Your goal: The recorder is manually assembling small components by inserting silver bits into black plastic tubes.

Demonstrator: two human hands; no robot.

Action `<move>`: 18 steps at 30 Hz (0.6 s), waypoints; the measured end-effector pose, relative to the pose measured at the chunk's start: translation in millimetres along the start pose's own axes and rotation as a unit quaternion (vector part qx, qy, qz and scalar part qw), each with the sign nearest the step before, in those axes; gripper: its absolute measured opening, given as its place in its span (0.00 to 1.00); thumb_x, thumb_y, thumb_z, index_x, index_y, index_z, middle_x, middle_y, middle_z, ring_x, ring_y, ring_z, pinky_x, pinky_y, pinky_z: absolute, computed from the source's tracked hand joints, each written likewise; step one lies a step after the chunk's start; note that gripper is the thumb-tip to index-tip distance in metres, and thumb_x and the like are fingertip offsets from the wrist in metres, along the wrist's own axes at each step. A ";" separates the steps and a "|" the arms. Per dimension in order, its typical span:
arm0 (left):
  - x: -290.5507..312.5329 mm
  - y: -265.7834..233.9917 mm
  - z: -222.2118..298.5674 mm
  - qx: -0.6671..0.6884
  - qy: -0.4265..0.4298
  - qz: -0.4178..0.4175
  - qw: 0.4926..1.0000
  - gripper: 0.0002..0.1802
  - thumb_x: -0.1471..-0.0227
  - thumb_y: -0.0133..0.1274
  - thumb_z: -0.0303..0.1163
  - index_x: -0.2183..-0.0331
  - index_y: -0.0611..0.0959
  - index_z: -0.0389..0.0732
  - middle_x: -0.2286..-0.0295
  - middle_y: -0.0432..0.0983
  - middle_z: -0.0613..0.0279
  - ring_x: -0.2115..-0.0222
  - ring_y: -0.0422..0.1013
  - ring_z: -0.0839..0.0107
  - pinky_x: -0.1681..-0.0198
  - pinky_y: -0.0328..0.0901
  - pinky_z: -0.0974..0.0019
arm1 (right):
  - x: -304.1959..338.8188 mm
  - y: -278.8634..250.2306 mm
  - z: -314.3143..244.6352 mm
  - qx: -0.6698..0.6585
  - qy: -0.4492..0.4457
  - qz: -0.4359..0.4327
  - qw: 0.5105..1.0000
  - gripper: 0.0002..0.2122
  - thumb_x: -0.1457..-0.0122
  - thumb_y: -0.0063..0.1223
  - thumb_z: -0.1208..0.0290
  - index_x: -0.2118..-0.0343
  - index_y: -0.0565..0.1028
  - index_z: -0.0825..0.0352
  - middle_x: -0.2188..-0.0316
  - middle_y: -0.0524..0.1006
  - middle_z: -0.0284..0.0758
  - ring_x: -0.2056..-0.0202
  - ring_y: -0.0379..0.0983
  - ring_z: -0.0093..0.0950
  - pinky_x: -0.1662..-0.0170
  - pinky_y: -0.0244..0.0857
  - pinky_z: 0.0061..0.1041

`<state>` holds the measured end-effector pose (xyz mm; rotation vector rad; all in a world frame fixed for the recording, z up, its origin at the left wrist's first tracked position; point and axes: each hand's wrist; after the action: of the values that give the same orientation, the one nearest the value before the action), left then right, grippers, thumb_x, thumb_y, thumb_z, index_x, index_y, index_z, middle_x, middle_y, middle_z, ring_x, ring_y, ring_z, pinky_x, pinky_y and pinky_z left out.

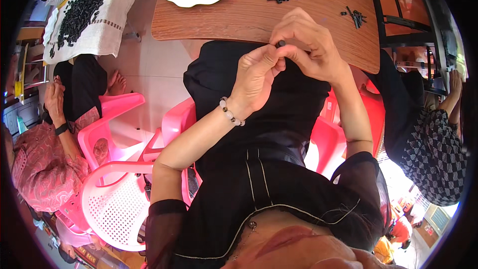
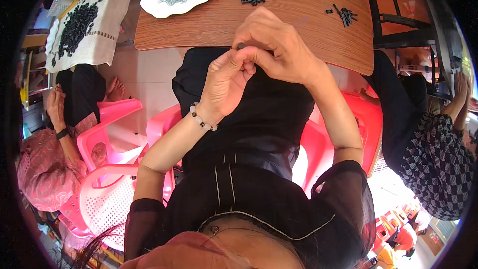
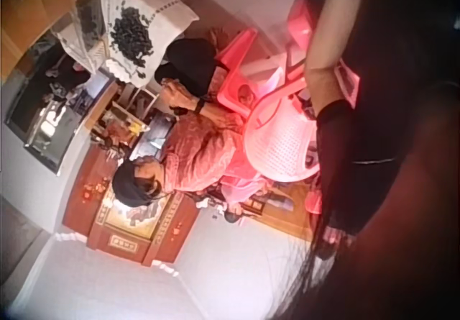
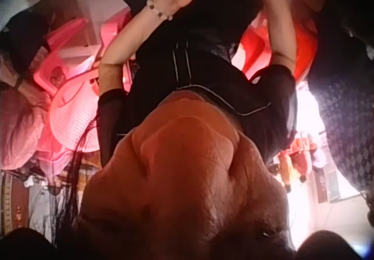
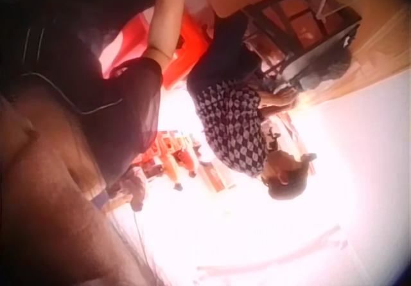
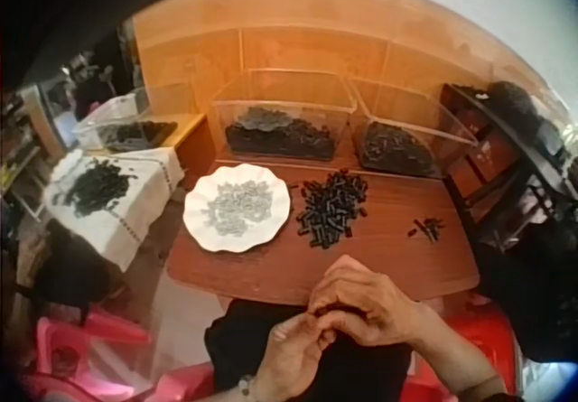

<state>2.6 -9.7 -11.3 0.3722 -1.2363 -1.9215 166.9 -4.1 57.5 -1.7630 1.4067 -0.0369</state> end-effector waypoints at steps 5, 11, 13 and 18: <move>-2.1 0.6 5.4 0.024 -0.005 0.012 1.000 0.11 0.46 0.56 0.37 0.65 0.82 0.40 0.70 0.76 0.70 0.69 0.69 0.80 0.63 0.63 0.73 | 4.2 -0.1 -1.3 0.007 0.010 0.018 1.000 0.09 0.51 0.62 0.72 0.67 0.79 0.67 0.68 0.78 0.34 0.65 0.70 0.33 0.60 0.65 0.28; -7.5 0.7 11.4 0.033 -0.016 0.036 0.999 0.13 0.45 0.55 0.40 0.63 0.81 0.41 0.69 0.75 0.70 0.67 0.69 0.81 0.62 0.64 0.74 | 6.3 2.7 2.0 0.002 0.019 0.048 0.999 0.12 0.53 0.64 0.72 0.64 0.80 0.67 0.66 0.79 0.34 0.63 0.71 0.31 0.57 0.65 0.28; -7.7 -0.5 10.5 0.030 -0.017 0.029 0.999 0.13 0.45 0.55 0.40 0.63 0.81 0.42 0.69 0.75 0.70 0.67 0.69 0.81 0.62 0.64 0.74 | 6.7 1.5 3.8 -0.016 0.032 0.032 0.999 0.13 0.54 0.65 0.71 0.63 0.80 0.66 0.65 0.79 0.34 0.62 0.71 0.30 0.57 0.65 0.28; -8.4 -0.3 10.6 0.105 -0.073 0.021 0.992 0.15 0.45 0.54 0.44 0.62 0.79 0.44 0.66 0.74 0.73 0.66 0.69 0.82 0.61 0.66 0.75 | 7.1 5.3 2.9 -0.033 0.046 0.031 0.998 0.15 0.56 0.66 0.75 0.63 0.79 0.68 0.65 0.79 0.33 0.61 0.70 0.28 0.56 0.64 0.27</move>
<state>1.2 3.3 -8.0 0.3150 -1.5372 -1.8140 166.8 -8.1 49.1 -1.7892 1.5445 -0.0390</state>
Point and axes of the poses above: each hand's wrist, its own x-axis away from the middle knuckle, its own y-axis out of the palm, z = x × y
